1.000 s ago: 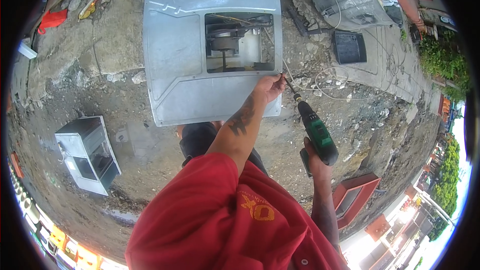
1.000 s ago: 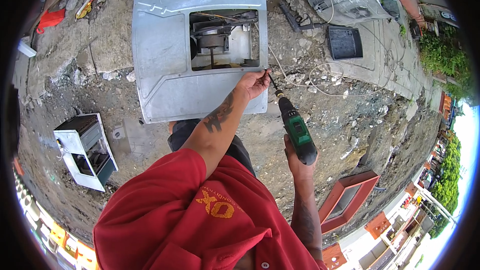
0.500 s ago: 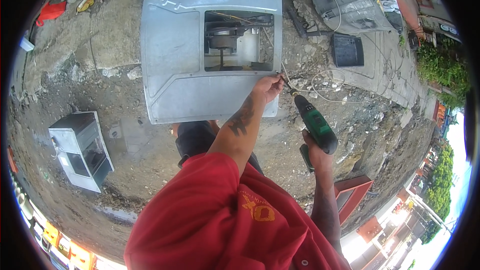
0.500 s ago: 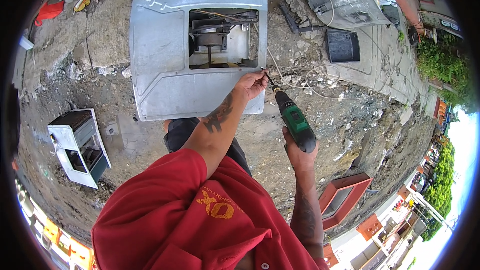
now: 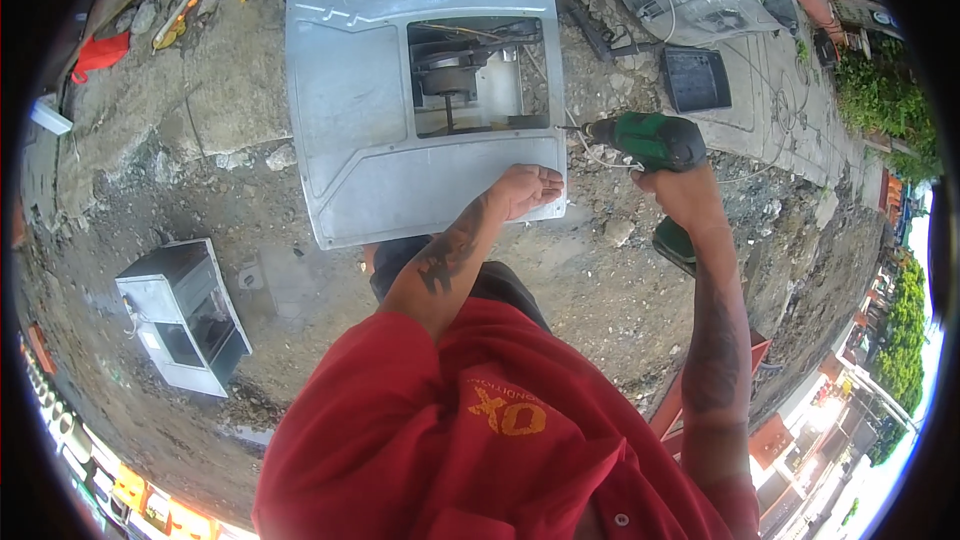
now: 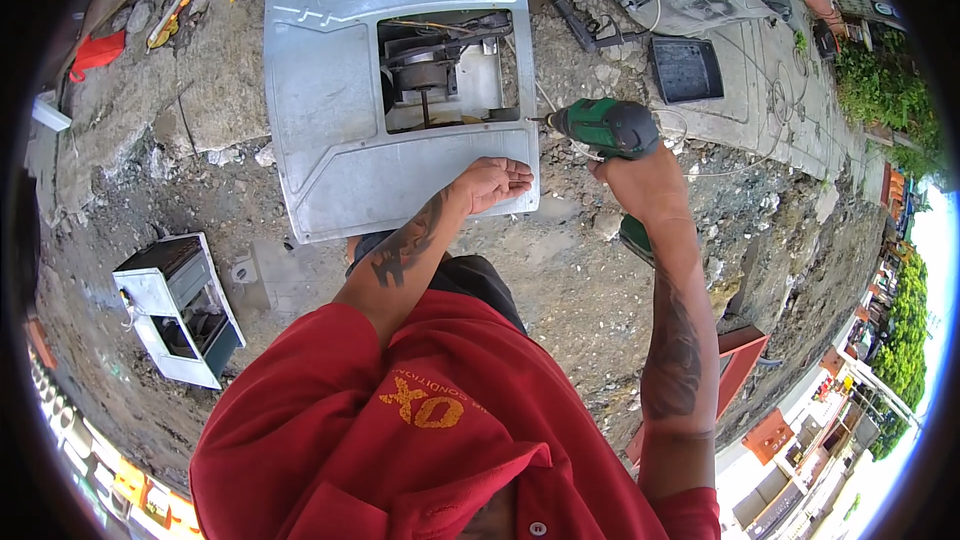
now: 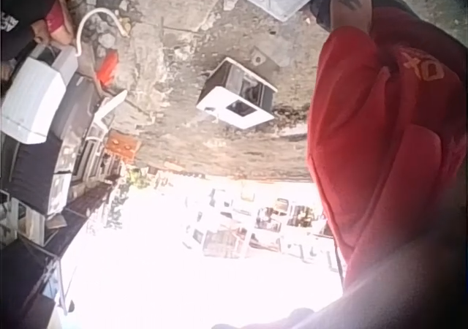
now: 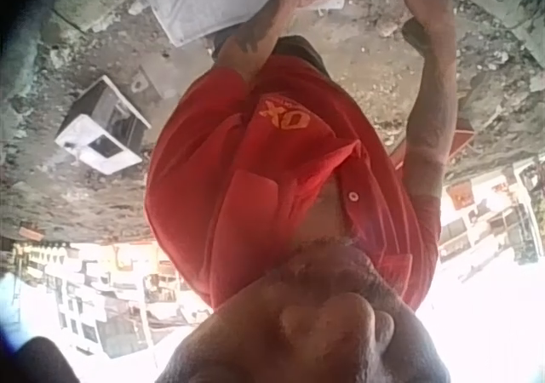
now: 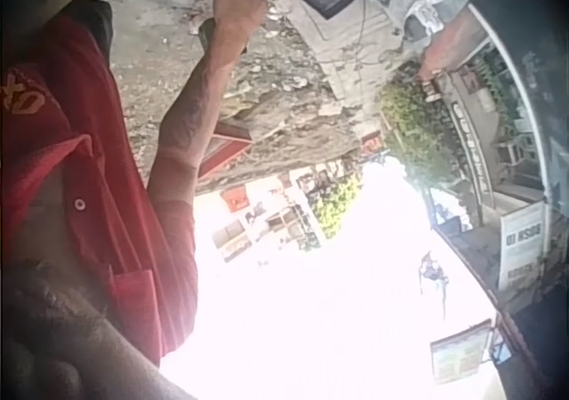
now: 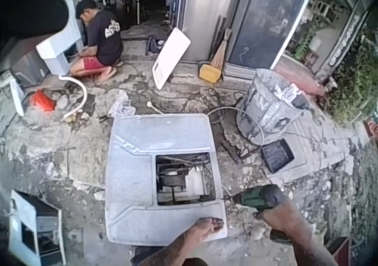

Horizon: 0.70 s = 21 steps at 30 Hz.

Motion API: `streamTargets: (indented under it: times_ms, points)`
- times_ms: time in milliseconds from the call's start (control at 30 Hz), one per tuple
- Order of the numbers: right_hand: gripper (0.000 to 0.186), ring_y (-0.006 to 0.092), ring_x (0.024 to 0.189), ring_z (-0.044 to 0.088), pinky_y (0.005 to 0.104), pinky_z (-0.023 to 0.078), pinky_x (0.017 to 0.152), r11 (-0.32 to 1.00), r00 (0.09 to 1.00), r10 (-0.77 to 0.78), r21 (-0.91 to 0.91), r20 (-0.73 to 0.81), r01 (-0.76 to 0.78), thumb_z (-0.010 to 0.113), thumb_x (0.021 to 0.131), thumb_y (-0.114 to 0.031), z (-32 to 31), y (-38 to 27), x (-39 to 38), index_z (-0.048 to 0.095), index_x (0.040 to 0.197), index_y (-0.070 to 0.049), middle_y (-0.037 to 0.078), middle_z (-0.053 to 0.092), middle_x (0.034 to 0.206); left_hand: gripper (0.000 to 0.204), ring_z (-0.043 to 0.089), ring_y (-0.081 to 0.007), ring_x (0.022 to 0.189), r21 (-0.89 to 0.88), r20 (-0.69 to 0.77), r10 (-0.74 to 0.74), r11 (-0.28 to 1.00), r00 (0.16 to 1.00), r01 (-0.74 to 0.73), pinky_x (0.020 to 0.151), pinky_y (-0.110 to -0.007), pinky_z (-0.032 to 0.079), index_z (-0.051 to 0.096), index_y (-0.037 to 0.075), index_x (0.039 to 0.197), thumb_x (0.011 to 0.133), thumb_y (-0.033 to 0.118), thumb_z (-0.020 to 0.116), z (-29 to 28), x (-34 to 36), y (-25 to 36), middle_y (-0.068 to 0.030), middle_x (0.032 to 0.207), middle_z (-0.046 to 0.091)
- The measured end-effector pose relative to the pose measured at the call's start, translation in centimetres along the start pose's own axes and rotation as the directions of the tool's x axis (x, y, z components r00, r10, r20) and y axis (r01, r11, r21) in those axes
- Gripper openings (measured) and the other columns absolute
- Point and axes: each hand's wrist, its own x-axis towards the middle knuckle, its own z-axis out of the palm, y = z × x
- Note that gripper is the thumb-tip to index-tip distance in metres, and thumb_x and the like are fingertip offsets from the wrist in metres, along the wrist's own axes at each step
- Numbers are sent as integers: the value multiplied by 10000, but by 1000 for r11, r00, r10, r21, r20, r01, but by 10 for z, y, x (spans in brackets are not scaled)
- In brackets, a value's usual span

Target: Disassembling and reassembling an air conditioning unit.

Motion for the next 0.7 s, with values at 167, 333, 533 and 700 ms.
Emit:
streamTargets:
  times_ms: [167,333,533,700]
  points:
    - [513,381,1072,636,409,491,921,997,995,44,-74,88,-37,755,704,-301,-17,-19,16,660,1136,-41,227,683,1092,370,606,-347,1112,-12,-41,-41,999,998,40,1013,-413,512,539,-65,1105,775,-209,451,-45,-67,-11,-206,1160,584]
    - [471,390,1076,634,411,497,929,995,999,37,-91,-15,-38,695,660,-283,-9,-16,16,700,1057,-30,237,680,1095,309,637,-289,975,166,-256,30,986,966,13,894,-373,556,557,-36,1043,781,-174,467,-101,-134,-22,-159,1084,593]
    - [401,380,993,665,433,519,893,892,949,-313,-349,-22,287,666,668,-293,-12,-25,-6,735,986,-59,215,703,1008,330,622,-242,898,182,-476,134,982,869,-52,824,-359,555,560,-17,990,729,-171,429,-129,-209,-19,-125,1007,587]
    - [382,385,951,670,443,526,859,931,972,-234,-282,27,232,694,683,-321,-16,-25,-17,733,958,-58,208,706,962,218,631,-290,1017,150,-426,280,960,860,-239,873,-359,572,560,-66,1043,848,-129,488,-115,-270,-10,-171,1072,592]
